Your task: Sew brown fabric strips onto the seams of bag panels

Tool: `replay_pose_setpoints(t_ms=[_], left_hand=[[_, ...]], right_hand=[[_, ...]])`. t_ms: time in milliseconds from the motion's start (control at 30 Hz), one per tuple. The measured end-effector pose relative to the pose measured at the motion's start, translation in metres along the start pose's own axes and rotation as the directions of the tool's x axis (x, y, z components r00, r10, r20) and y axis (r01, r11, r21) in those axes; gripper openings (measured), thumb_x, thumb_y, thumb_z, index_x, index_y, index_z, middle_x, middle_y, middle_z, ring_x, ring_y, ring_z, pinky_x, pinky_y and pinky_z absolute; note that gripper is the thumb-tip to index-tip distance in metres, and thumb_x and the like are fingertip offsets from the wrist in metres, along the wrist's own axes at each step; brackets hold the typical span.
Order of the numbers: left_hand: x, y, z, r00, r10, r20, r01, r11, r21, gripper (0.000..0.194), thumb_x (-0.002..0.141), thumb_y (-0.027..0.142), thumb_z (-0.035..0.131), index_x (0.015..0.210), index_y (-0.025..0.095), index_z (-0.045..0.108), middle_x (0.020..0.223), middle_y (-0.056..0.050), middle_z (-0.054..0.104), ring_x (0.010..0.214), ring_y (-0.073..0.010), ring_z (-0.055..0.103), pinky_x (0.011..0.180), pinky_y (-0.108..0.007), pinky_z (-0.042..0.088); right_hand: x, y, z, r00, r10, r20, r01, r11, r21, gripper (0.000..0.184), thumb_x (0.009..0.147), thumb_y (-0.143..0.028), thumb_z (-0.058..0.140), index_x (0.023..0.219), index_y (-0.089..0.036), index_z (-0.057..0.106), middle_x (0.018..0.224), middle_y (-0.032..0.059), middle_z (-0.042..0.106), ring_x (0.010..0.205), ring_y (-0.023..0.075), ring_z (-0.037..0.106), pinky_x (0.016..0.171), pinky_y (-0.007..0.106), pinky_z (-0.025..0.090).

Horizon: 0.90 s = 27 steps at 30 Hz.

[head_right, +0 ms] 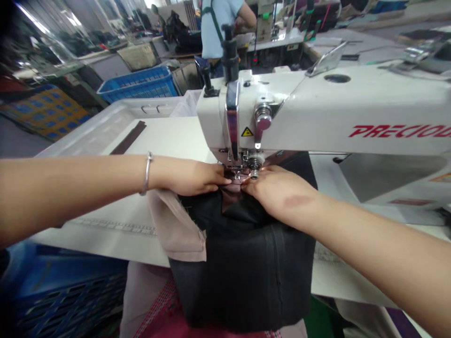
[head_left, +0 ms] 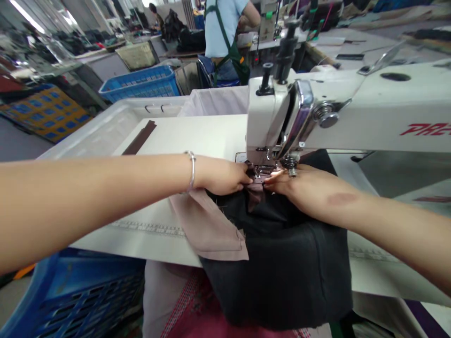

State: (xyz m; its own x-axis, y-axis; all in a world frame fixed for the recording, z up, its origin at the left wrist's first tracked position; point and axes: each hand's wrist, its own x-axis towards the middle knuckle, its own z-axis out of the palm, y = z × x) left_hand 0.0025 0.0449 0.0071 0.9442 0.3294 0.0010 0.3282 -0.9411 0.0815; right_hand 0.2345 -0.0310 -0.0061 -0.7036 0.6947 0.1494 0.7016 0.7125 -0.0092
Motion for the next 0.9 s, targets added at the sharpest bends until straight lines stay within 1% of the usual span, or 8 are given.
replay_pose_setpoints(t_ms=[67,100,133,200,300,500,700,900], left_hand=[[-0.006,0.006,-0.001,0.995,0.051,0.086,-0.059,0.994,0.096,0.027,0.093,0.022,0.047,0.108,0.018,0.069,0.101,-0.009,0.067,0.09,-0.0198,0.06,0.081,-0.03,0.045],[-0.01,0.009,0.001,0.997,0.044,0.069,-0.053,0.99,0.13,0.031,0.094,0.022,0.043,0.115,0.016,0.065,0.106,-0.012,0.065,0.098,-0.0235,0.058,0.085,-0.035,0.044],[-0.014,0.012,0.005,1.0,0.019,0.015,-0.022,0.987,0.157,0.033,0.094,0.022,0.042,0.12,0.015,0.062,0.113,-0.014,0.063,0.107,-0.027,0.055,0.09,-0.04,0.043],[-0.023,0.019,0.016,0.997,-0.01,-0.075,0.023,0.984,0.176,0.039,0.091,0.02,0.046,0.128,0.016,0.055,0.13,-0.013,0.056,0.124,-0.0313,0.044,0.098,-0.046,0.038],[-0.031,0.028,0.031,0.991,-0.061,-0.12,0.078,0.986,0.147,0.044,0.089,0.018,0.047,0.133,0.016,0.05,0.144,-0.008,0.047,0.137,-0.0307,0.03,0.106,-0.047,0.032],[-0.031,0.043,0.035,0.978,-0.192,-0.087,0.2,0.975,0.099,0.049,0.091,0.022,0.046,0.139,0.015,0.044,0.145,-0.01,0.045,0.133,-0.0307,0.034,0.104,-0.047,0.035],[-0.031,0.039,0.037,0.98,-0.178,-0.087,0.183,0.981,0.065,0.052,0.091,0.026,0.046,0.142,0.019,0.041,0.145,-0.01,0.045,0.132,-0.0306,0.035,0.104,-0.049,0.035],[-0.029,0.036,0.035,0.984,-0.165,-0.066,0.17,0.983,0.072,0.05,0.092,0.026,0.044,0.141,0.018,0.043,0.143,-0.01,0.047,0.13,-0.0316,0.036,0.102,-0.049,0.037]], right_hand=[[-0.006,-0.002,0.009,0.999,0.024,-0.046,-0.025,1.0,-0.015,0.037,0.084,-0.005,0.051,0.112,-0.024,0.068,0.121,0.005,0.066,0.115,0.025,0.058,0.097,0.044,0.045],[-0.01,-0.001,0.015,0.997,0.034,-0.073,-0.035,0.999,-0.014,0.041,0.084,-0.005,0.052,0.116,-0.024,0.066,0.125,0.0049,0.065,0.117,0.0255,0.056,0.097,0.045,0.044],[-0.013,0.001,0.022,0.994,0.044,-0.1,-0.044,0.999,-0.003,0.044,0.083,-0.005,0.052,0.12,-0.025,0.064,0.128,0.0048,0.063,0.119,0.0256,0.054,0.096,0.046,0.044],[-0.017,0.005,0.033,0.988,0.064,-0.141,-0.058,0.997,0.045,0.046,0.083,-0.005,0.053,0.123,-0.025,0.063,0.131,0.0055,0.061,0.121,0.0246,0.053,0.095,0.046,0.044],[-0.017,0.007,0.04,0.977,0.099,-0.19,-0.076,0.989,0.124,0.04,0.087,-0.008,0.053,0.12,-0.026,0.065,0.126,0.0049,0.064,0.116,0.0219,0.056,0.095,0.043,0.045],[-0.008,-0.001,0.029,0.959,0.081,-0.272,-0.044,0.989,0.138,0.033,0.09,-0.009,0.048,0.109,-0.023,0.071,0.116,0.0041,0.069,0.106,0.021,0.062,0.095,0.039,0.047],[-0.01,-0.007,0.029,0.954,0.104,-0.281,-0.074,0.99,0.117,0.036,0.09,-0.008,0.046,0.112,-0.022,0.069,0.119,0.0049,0.068,0.111,0.0228,0.06,0.096,0.041,0.049],[-0.011,-0.007,0.032,0.967,0.109,-0.23,-0.085,0.99,0.113,0.04,0.09,-0.007,0.043,0.12,-0.022,0.065,0.126,0.005,0.064,0.117,0.0235,0.057,0.102,0.043,0.045]])
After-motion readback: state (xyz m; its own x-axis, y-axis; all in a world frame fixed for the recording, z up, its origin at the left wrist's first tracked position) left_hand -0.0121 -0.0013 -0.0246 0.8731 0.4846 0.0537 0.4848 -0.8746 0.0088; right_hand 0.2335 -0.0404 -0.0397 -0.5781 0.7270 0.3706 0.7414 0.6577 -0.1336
